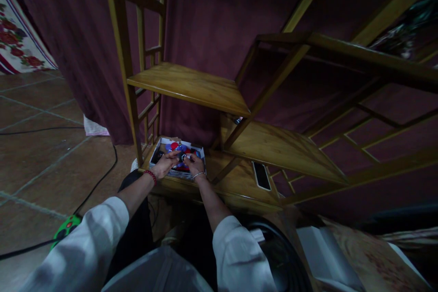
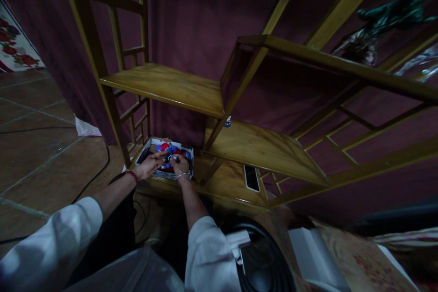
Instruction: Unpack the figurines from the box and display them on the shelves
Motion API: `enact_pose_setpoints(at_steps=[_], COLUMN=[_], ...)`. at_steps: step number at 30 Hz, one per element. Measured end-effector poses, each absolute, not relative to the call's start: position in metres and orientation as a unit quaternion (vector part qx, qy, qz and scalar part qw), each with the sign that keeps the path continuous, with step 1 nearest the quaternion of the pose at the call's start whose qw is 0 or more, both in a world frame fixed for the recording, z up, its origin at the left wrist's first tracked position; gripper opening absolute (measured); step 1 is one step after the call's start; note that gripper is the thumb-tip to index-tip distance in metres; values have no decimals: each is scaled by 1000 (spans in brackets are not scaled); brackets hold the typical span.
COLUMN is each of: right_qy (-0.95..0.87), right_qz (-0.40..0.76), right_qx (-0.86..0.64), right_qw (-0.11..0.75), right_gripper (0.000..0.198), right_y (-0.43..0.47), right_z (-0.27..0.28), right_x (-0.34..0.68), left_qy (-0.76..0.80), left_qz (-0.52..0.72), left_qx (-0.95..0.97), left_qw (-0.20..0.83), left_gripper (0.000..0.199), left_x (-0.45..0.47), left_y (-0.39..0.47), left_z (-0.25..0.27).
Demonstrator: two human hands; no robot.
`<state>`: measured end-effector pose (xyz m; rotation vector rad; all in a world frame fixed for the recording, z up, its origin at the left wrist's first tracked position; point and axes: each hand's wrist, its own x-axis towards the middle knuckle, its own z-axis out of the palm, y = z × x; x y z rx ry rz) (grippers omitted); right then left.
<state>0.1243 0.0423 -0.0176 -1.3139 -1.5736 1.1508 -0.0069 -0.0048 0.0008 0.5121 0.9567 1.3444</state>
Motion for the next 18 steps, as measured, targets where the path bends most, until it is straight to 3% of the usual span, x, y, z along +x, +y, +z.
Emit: enact_pose_setpoints(at_steps=[18], right_qy=[-678], right_qz=[356], right_qx=[-476], right_qw=[431], right_gripper=[27], right_y=[27], right_z=[20], right_x=[134], left_qy=[356], left_qz=[613], left_qx=[293], left_qw=[641], left_gripper=[46], left_x=[-4], left_y=[-18], left_z=[28])
